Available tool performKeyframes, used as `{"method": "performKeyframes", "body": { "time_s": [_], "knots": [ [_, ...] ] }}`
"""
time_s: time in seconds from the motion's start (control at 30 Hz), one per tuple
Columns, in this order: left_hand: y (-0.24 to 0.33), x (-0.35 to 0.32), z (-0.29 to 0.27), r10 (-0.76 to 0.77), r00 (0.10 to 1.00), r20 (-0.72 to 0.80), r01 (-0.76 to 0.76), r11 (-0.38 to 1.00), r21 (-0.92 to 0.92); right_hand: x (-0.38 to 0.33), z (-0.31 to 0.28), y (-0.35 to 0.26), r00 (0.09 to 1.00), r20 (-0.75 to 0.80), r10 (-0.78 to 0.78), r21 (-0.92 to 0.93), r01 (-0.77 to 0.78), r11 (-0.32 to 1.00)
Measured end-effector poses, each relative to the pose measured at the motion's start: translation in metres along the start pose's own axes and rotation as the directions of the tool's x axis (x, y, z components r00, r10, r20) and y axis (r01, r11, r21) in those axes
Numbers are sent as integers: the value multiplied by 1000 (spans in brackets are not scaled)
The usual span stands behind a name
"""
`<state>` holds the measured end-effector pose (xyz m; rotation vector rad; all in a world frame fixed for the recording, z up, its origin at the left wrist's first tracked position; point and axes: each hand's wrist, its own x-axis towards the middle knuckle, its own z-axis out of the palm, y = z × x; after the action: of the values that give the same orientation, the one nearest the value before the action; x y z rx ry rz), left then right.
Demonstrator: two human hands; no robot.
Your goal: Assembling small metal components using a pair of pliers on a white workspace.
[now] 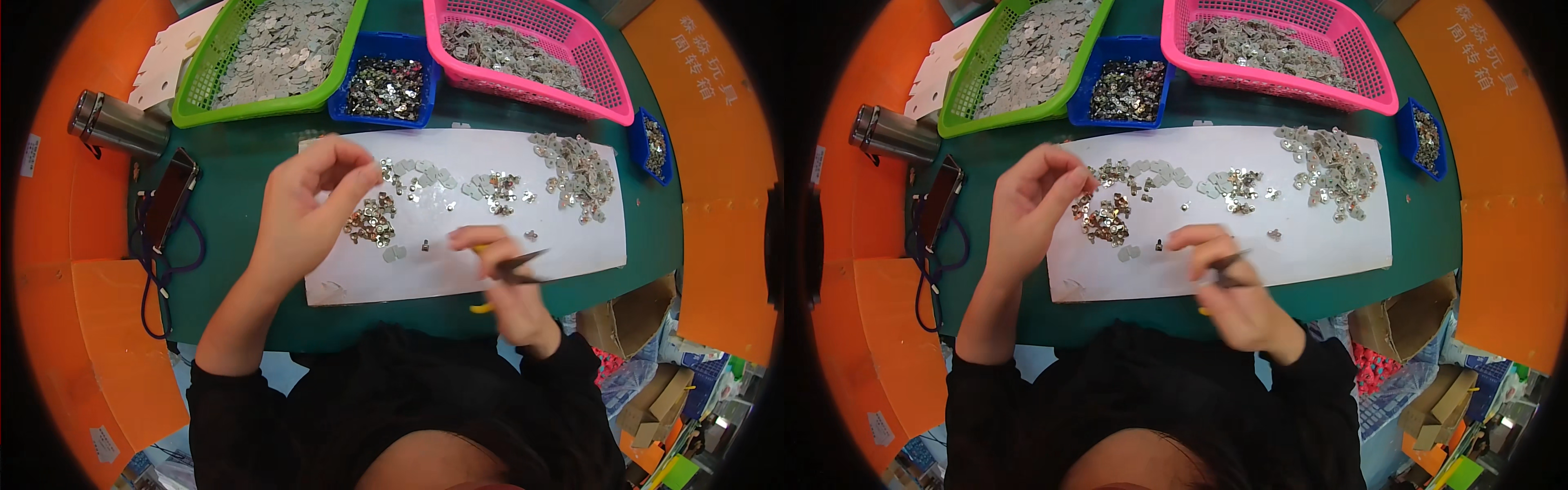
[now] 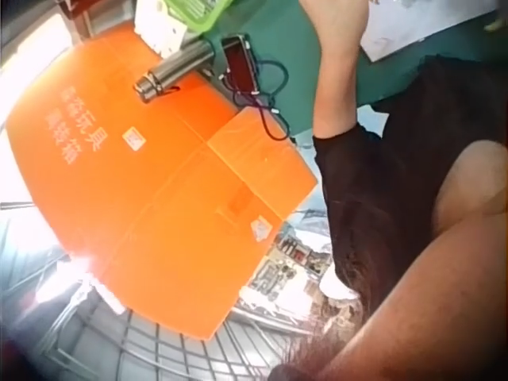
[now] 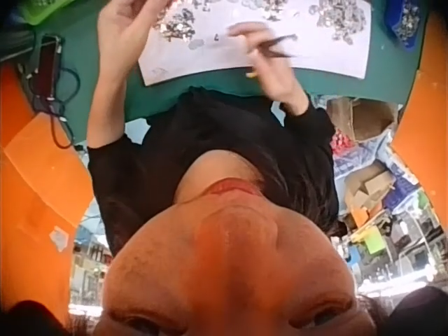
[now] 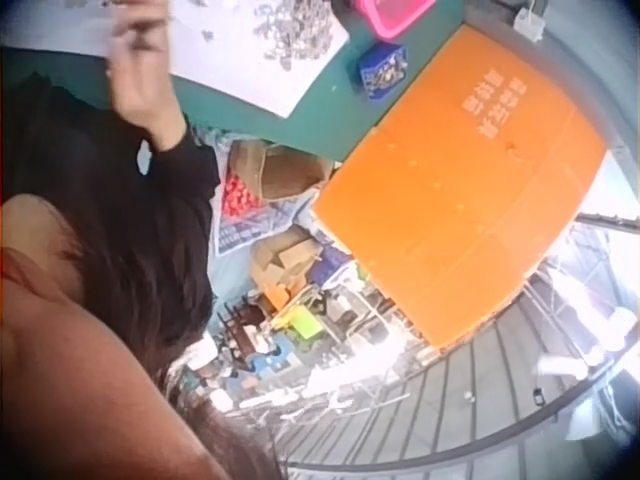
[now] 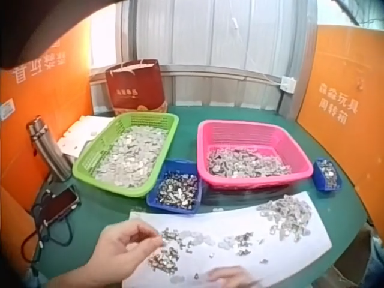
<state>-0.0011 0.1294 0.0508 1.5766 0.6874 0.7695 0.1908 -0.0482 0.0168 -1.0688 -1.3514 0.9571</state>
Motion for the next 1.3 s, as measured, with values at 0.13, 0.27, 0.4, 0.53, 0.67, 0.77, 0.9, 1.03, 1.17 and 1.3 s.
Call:
{"method": "performKeyframes", "body": {
  "time_s": [0.13, 0.27, 0.4, 0.53, 0.67, 0.77, 0.9, 1.03, 1.17, 1.3],
  "knots": [
    [-1, 17, -4, 71, 997, -40, -68, 995, 66, 8, 20, 15, 982, 188, -37, -391, 109, 914],
    [-3, 14, -18, 38, 995, -97, -41, 999, -26, 12, 28, 11, 996, 81, 25, -413, 10, 911],
    [-25, 7, -28, -7, 990, -141, 4, 1000, -22, 7, 19, 24, 999, 25, -25, -429, 33, 903],
    [-24, 1, -3, 23, 998, 65, -40, 961, 273, 5, -2, 33, 997, -66, -36, -186, 23, 982],
    [-32, 28, 32, 289, 856, 429, -464, 795, 392, 18, 9, 21, 986, 153, -67, -413, 125, 902],
    [-51, 50, 61, 508, 687, 519, -706, 636, 312, 19, 7, 19, 989, 146, -33, -359, 84, 929],
    [-46, 42, 69, 209, 737, 643, -555, 731, 398, 11, 0, 19, 995, 97, -23, -228, 44, 973],
    [-26, 55, 48, 573, 692, 439, -722, 560, 406, 7, -3, 24, 998, 57, -11, -50, 14, 999],
    [5, 128, -26, 457, 882, -115, -323, 764, 558, 7, -4, 23, 998, 2, 57, 4, -57, 998],
    [-57, 195, -142, 148, 983, -105, 41, 383, 923, 15, 2, 6, 983, 78, 167, -61, -163, 985]
  ]
}}
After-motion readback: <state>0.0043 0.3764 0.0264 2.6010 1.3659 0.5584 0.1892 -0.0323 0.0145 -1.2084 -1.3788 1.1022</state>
